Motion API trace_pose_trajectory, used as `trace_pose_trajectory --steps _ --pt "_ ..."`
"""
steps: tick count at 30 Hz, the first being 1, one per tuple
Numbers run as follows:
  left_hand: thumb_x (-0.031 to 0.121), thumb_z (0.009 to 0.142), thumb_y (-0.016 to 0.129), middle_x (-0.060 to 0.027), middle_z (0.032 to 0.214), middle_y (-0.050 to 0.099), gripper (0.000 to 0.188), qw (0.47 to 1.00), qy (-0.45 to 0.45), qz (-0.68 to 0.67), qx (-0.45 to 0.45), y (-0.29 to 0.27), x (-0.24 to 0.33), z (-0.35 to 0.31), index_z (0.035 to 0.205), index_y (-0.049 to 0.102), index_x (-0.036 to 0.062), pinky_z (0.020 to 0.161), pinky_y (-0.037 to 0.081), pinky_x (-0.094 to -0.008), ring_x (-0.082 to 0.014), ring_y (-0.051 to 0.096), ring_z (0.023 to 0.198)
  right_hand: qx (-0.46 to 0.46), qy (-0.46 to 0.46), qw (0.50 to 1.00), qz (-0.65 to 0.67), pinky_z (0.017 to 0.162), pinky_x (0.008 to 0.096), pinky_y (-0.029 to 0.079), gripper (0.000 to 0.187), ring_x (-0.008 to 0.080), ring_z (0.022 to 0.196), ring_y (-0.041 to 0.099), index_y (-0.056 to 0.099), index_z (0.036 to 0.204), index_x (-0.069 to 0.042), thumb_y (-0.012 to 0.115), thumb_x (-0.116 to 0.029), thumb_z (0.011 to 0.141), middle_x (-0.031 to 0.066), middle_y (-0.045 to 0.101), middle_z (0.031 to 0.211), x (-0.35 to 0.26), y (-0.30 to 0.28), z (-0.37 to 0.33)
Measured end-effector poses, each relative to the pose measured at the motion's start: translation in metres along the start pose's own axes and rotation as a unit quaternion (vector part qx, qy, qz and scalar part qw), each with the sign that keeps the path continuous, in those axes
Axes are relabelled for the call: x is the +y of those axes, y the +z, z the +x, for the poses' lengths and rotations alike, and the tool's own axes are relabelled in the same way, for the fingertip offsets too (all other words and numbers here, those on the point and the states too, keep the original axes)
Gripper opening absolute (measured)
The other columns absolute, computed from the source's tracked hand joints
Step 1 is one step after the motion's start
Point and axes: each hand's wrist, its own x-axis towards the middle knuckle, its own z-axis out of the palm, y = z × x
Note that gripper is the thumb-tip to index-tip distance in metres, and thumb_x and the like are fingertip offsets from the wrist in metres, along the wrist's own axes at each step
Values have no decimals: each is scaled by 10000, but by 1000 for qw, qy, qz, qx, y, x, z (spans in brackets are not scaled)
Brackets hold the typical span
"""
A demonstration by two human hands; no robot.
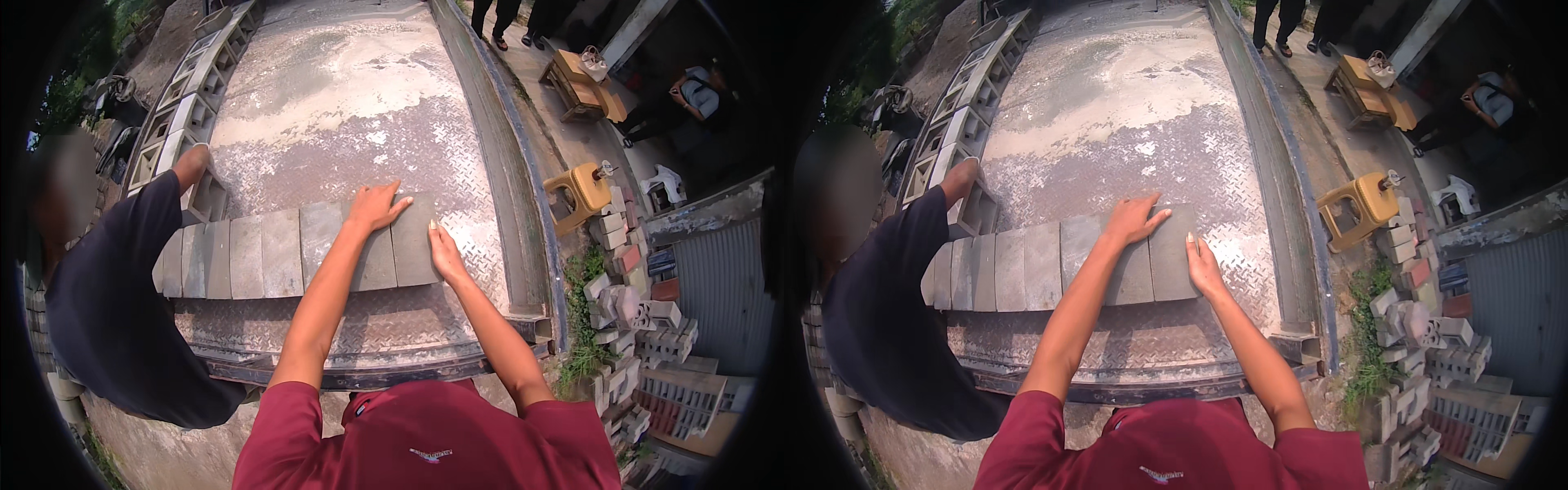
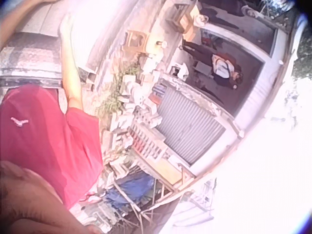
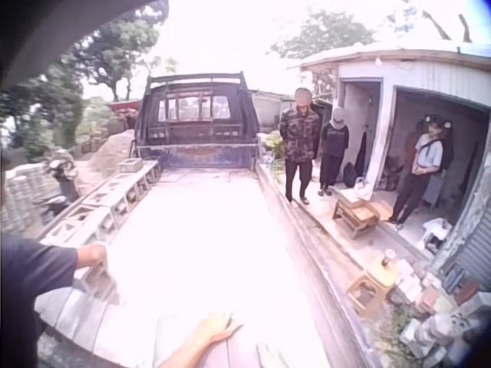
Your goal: The person lifts concrete blocks from a stack and places them into the back of a truck.
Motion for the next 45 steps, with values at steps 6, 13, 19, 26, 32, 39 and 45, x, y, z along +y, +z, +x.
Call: trace_pose_trajectory --steps 6,13,19,26,32,39,45 --pt "623 889 489 -203 845 695 600 999 -4 -36 25 -1 4 -3 970 704 68 741 509 -487 -386 665 834 74 9 997 26 781 288 436 444 119 835 523 611 1125 18 494 -394 1007 58 626 891 20 3 -48" --pt "610 896 493 -214 812 679 600 999 6 -26 32 -5 5 -8 928 680 41 730 500 -498 -411 651 818 93 13 995 -13 750 274 430 465 97 792 506 634 1071 12 489 -425 1005 30 618 813 20 7 -51" --pt "577 911 474 -215 906 683 565 1000 -19 -19 -8 -16 13 -7 940 666 46 781 498 -501 -405 647 894 61 25 997 28 783 272 438 480 100 845 533 642 1029 13 476 -437 1007 34 639 871 22 6 -46" --pt "413 956 487 -188 1151 624 417 996 57 -28 66 1 -1 -22 1111 617 48 1005 358 -515 -335 550 1136 48 6 997 68 765 272 438 504 101 818 514 645 1026 29 481 -447 1003 20 623 854 28 0 -38" --pt "375 969 475 -155 1494 370 559 987 85 20 136 15 -3 -68 1425 401 60 1162 180 -500 -307 315 1398 111 -38 985 -123 804 363 487 525 287 877 646 622 1084 54 524 -448 965 187 679 900 21 0 -48" --pt "370 979 458 -139 1558 267 591 994 37 22 96 21 2 -156 1471 337 67 1170 163 -506 -309 232 1445 91 -91 937 -325 861 479 485 473 441 993 619 592 1117 46 534 -390 943 283 649 1042 -3 -8 -80" --pt "336 918 591 -165 1423 468 527 986 -74 -33 147 14 28 -261 1338 504 29 1131 237 -536 -309 383 1366 126 -251 855 -435 894 456 455 401 381 1073 561 583 1126 59 663 -232 862 251 577 1152 -26 -1 -125"
